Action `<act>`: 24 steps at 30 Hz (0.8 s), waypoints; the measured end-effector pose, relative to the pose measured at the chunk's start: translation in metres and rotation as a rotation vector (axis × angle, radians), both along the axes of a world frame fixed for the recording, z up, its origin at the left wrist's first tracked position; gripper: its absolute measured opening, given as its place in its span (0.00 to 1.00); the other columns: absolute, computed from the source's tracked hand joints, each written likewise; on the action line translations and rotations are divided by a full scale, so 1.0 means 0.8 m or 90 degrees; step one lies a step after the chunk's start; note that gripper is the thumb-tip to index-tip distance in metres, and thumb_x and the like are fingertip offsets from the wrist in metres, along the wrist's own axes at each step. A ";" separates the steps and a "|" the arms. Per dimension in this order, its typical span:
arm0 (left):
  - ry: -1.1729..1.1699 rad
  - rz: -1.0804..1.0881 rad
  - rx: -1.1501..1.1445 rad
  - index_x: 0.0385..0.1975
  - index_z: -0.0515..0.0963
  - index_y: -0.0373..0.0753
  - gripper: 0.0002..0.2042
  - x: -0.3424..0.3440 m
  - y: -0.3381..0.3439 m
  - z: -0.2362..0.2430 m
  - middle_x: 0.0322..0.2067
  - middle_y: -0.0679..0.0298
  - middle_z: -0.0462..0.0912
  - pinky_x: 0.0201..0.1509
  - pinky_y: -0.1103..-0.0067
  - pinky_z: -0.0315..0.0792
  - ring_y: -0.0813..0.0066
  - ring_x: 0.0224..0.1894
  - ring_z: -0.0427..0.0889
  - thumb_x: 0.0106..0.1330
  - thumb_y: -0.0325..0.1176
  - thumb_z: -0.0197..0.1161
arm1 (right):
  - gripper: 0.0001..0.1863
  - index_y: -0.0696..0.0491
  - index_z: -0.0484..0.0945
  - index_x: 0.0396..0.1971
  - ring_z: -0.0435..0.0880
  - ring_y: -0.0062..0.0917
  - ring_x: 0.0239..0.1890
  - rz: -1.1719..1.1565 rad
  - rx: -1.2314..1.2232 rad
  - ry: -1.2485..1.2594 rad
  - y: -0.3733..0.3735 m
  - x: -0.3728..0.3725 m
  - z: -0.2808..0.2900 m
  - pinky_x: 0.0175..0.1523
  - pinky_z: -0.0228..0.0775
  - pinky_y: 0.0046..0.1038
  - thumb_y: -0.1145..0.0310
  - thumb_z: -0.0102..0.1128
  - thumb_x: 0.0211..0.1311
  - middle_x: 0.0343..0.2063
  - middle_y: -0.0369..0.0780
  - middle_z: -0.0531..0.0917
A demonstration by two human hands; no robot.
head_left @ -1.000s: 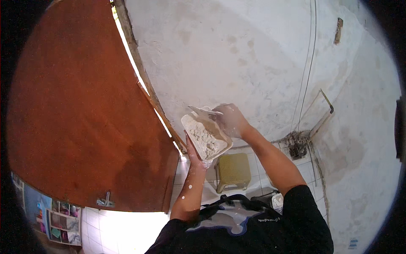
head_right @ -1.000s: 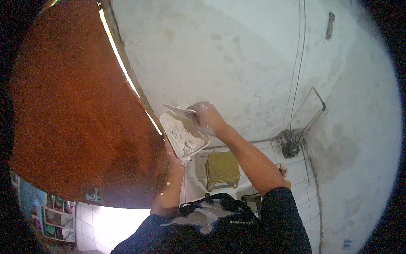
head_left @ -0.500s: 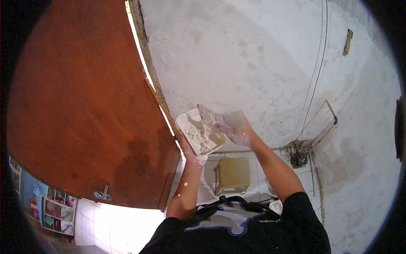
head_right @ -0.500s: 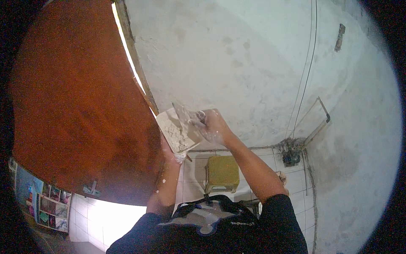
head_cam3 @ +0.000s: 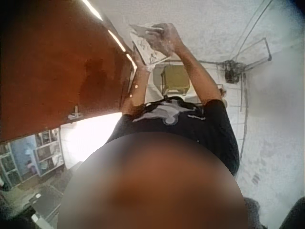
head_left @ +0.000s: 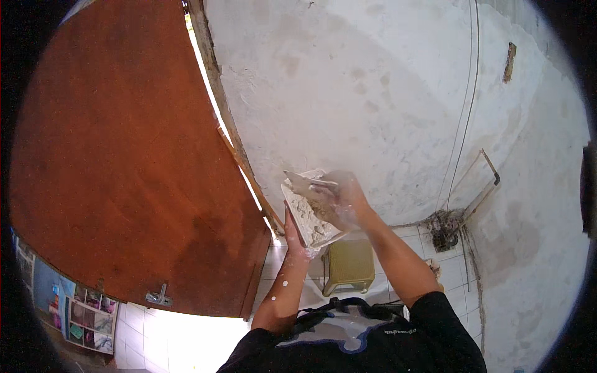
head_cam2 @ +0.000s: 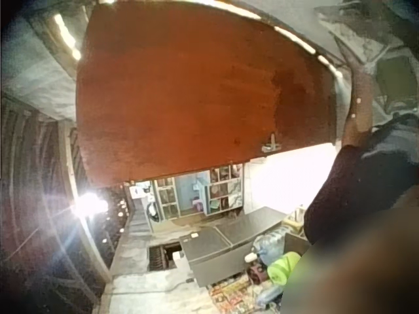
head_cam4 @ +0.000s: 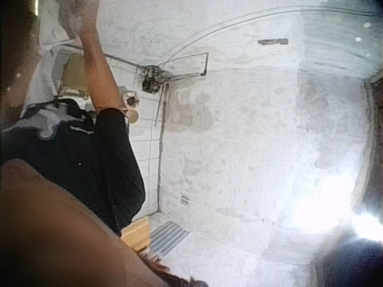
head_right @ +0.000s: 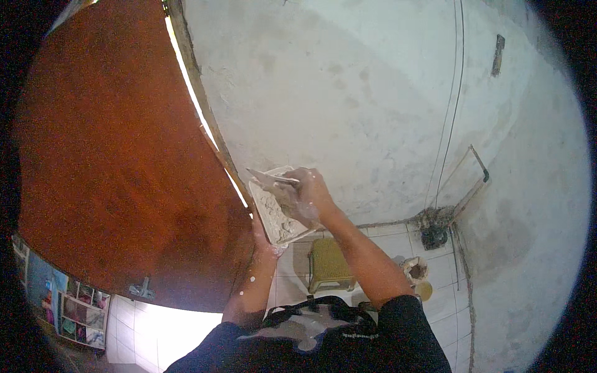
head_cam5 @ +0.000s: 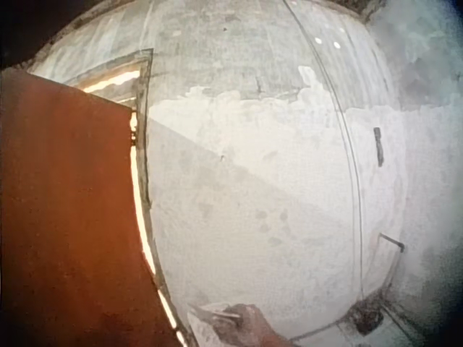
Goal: Applying plaster to a ceiling and wall area around a pipe using a putty knife.
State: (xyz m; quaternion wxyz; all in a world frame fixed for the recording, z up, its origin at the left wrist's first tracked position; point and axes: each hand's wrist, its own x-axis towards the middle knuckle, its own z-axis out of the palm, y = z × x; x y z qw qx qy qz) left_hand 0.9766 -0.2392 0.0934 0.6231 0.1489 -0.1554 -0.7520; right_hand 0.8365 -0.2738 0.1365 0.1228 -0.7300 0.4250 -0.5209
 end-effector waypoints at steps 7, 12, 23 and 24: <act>0.084 -0.084 -0.041 0.60 0.66 0.42 0.27 0.013 -0.006 -0.013 0.51 0.58 0.76 0.56 0.59 0.72 0.57 0.52 0.77 0.68 0.54 0.48 | 0.10 0.57 0.82 0.30 0.79 0.43 0.31 0.006 -0.022 0.130 0.002 -0.034 0.048 0.39 0.71 0.37 0.78 0.62 0.44 0.26 0.48 0.81; 0.094 -0.126 -0.059 0.58 0.67 0.42 0.25 0.015 -0.013 -0.034 0.50 0.57 0.76 0.54 0.59 0.74 0.55 0.51 0.77 0.69 0.53 0.46 | 0.11 0.57 0.82 0.30 0.79 0.43 0.32 0.082 0.001 0.147 -0.014 -0.024 0.050 0.39 0.71 0.37 0.81 0.59 0.43 0.26 0.48 0.80; 0.019 -0.102 -0.044 0.56 0.68 0.40 0.25 0.035 -0.015 -0.017 0.46 0.58 0.77 0.53 0.62 0.75 0.58 0.47 0.78 0.67 0.53 0.50 | 0.13 0.56 0.81 0.32 0.79 0.38 0.32 0.126 0.017 0.072 -0.023 0.003 0.031 0.37 0.71 0.33 0.69 0.62 0.44 0.26 0.45 0.80; 0.040 -0.127 -0.018 0.56 0.68 0.40 0.26 0.039 -0.020 -0.023 0.47 0.57 0.77 0.53 0.61 0.74 0.58 0.48 0.78 0.67 0.52 0.51 | 0.14 0.57 0.81 0.33 0.79 0.39 0.33 0.116 0.052 0.099 -0.024 0.005 0.031 0.39 0.72 0.33 0.69 0.62 0.44 0.27 0.46 0.80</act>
